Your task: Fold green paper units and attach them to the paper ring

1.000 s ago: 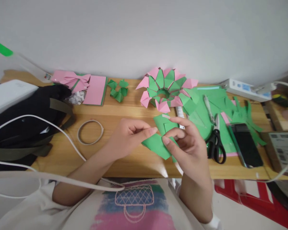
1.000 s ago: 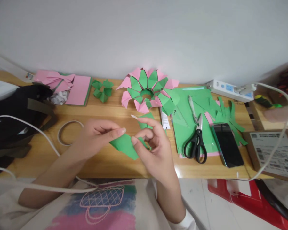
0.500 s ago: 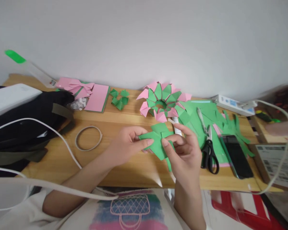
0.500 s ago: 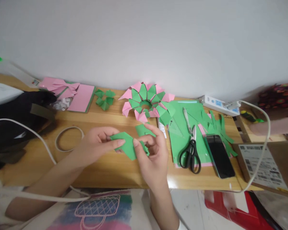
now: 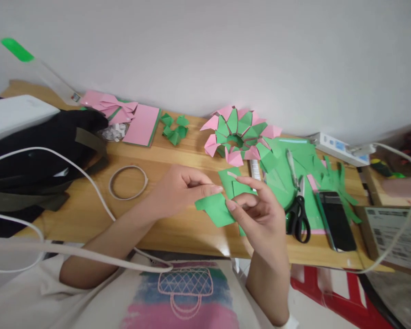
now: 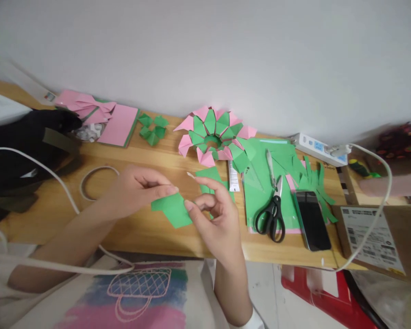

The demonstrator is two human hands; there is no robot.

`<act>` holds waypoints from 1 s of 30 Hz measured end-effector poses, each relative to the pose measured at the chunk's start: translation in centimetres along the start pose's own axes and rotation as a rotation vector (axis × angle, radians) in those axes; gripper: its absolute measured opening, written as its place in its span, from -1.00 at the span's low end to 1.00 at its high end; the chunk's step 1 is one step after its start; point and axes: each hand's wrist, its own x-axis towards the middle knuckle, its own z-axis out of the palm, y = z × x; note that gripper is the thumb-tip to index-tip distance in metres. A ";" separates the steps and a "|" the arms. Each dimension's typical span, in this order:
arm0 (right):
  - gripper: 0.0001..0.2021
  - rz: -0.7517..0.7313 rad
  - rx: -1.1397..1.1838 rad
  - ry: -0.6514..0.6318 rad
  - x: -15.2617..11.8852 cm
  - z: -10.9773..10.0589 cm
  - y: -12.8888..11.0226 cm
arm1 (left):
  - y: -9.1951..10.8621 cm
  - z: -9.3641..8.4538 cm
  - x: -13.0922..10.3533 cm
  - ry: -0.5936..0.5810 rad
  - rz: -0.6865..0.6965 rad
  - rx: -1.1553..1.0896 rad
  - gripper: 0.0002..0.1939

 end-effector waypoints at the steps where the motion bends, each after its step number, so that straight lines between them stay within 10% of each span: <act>1: -0.62 -0.008 -0.011 0.015 0.0 -0.1 -0.1 | 0.0 -0.2 0.0 0.001 -0.019 -0.016 -0.79; 22: -0.52 -0.105 -0.124 -0.038 -1.0 0.2 0.5 | -1.7 -1.7 -1.7 0.076 -0.014 0.008 -0.72; 30: -0.61 -0.046 -0.391 0.016 0.5 0.8 7.2 | -5.7 -3.2 -1.8 0.216 0.076 0.775 -0.65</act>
